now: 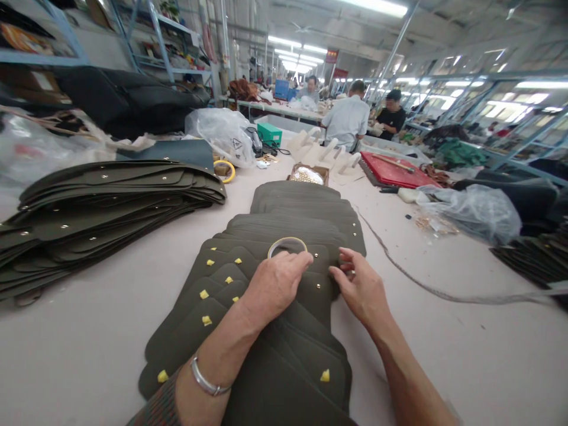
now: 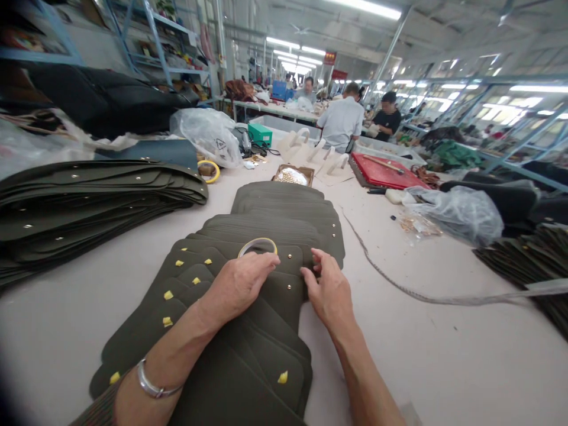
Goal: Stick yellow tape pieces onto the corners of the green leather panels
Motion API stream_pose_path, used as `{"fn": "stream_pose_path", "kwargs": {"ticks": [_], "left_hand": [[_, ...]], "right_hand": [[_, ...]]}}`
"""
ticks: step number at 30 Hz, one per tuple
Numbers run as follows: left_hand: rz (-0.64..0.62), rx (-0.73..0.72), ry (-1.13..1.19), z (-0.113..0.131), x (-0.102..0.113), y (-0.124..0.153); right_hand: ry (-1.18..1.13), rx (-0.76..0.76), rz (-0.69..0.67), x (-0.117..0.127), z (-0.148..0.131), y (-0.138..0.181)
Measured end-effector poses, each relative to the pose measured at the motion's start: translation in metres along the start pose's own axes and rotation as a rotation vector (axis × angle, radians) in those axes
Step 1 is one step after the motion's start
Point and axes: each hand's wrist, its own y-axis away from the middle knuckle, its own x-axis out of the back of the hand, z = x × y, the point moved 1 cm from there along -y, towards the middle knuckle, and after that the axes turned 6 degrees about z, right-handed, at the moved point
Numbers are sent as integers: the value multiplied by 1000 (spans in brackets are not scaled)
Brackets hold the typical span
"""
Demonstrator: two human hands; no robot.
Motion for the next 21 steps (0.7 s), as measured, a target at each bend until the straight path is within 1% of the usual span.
{"fn": "stream_pose_path", "kwargs": {"ticks": [2,3,6,8,11,13,18,21], "left_hand": [[19,0,45,2,0,0],[11,1,76,3,0,0],[-62,-10,162,8,1,1],[-107,-26,187,11,2,1],[-156,-31,174,14,2,2],[-188,-25,148,15,2,3],[-246,-10,100,19,1,4],[-264,-5,65,19,0,5]], "right_hand": [[-64,-15,45,8,-1,9],[-117,-34,47,11,-2,13],[-286,-73,-11,18,-12,24],[-332,-8,-57,20,-21,27],[-309,163,-85,21,-32,26],[-282,232,-99,20,-35,24],[-197,295,-147,14,-33,25],[-122,351,-121,8,-31,27]]}}
